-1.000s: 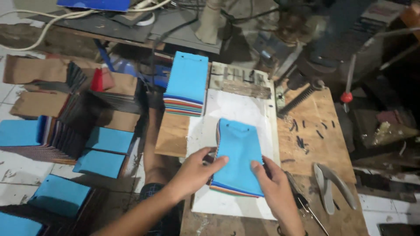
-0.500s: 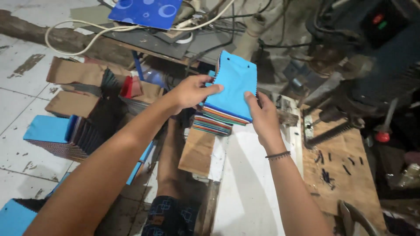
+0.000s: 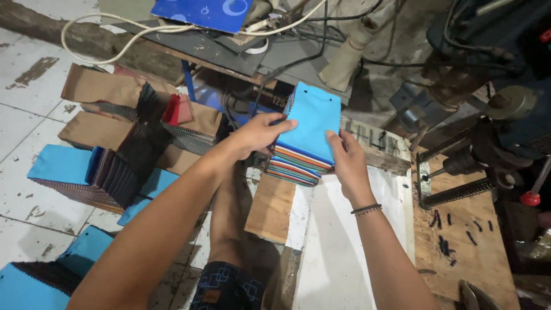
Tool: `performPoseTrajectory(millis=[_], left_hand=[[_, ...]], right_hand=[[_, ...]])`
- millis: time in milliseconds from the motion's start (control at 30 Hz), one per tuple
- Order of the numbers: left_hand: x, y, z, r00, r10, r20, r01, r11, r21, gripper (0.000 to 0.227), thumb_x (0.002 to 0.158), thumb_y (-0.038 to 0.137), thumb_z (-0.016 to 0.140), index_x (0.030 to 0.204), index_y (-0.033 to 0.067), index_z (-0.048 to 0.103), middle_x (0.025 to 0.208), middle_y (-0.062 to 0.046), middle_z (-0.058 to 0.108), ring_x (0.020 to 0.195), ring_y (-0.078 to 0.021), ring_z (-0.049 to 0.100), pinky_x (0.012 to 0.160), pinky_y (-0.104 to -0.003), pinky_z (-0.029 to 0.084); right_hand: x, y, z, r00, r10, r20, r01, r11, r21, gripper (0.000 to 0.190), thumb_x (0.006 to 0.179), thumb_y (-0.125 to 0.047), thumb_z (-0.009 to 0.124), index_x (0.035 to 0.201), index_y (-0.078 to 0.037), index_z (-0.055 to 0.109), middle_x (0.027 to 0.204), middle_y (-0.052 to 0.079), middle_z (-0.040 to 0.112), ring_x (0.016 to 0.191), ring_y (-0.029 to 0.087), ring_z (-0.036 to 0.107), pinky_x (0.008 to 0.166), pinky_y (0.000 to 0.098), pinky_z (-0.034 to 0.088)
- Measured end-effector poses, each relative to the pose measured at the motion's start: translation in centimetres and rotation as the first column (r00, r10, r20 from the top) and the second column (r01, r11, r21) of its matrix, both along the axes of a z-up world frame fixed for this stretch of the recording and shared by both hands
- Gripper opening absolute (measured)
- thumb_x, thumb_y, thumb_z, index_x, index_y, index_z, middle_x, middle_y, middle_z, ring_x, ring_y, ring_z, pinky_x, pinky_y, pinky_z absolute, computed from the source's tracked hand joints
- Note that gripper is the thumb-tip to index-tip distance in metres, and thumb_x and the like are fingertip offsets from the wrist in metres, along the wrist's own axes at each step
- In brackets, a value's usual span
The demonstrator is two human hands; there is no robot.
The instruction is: Assembling small notebooks or swatches by aligning paper stacks, securing them with clips, and using an industrial press to punch holes.
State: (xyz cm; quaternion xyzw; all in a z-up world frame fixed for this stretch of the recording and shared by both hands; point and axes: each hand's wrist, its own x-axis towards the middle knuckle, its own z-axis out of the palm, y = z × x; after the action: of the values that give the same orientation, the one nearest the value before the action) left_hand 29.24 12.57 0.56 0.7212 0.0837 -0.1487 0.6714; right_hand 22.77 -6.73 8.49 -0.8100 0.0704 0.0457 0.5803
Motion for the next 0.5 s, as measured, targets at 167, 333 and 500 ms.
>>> performPoseTrajectory(millis=[167,333,500], left_hand=[[-1.0,-0.6,1.3,0.999,0.031,-0.023,-0.032,0.998,-0.045,0.080,0.083,0.054,0.076,0.148,0.0140,0.055,0.146,-0.026,0.057,0.135,-0.0431,0.056,0.082,-0.052,0.065],[-2.2,-1.2,2.5,0.999,0.045,-0.015,-0.045,0.999,-0.005,0.077,0.084,0.051,0.075,0.147,0.0120,0.056,0.137,-0.027,0.063,0.127,-0.0416,0.062,0.084,-0.050,0.065],[-0.9,-1.3,-0.4,0.994,0.081,0.071,-0.086,0.994,0.067,0.074,0.081,0.053,0.079,0.139,0.0100,0.064,0.125,-0.023,0.070,0.109,-0.0334,0.071,0.069,-0.041,0.067]], right_hand=[[1.1,-0.8,-0.9,0.999,0.023,-0.029,-0.023,1.000,-0.016,0.076,0.098,-0.045,0.060,0.151,0.005,0.040,0.145,0.034,0.051,0.132,0.052,0.052,0.074,0.0559,0.063],[1.4,-1.2,-0.7,0.996,0.043,-0.073,-0.047,0.997,-0.066,0.080,0.096,-0.045,0.063,0.152,0.007,0.038,0.147,0.032,0.051,0.135,0.050,0.051,0.080,0.0529,0.064],[1.4,-1.4,-0.9,0.996,0.059,-0.065,-0.067,0.990,-0.124,0.079,0.097,-0.046,0.064,0.151,0.007,0.041,0.143,0.032,0.054,0.134,0.048,0.053,0.082,0.0524,0.063]])
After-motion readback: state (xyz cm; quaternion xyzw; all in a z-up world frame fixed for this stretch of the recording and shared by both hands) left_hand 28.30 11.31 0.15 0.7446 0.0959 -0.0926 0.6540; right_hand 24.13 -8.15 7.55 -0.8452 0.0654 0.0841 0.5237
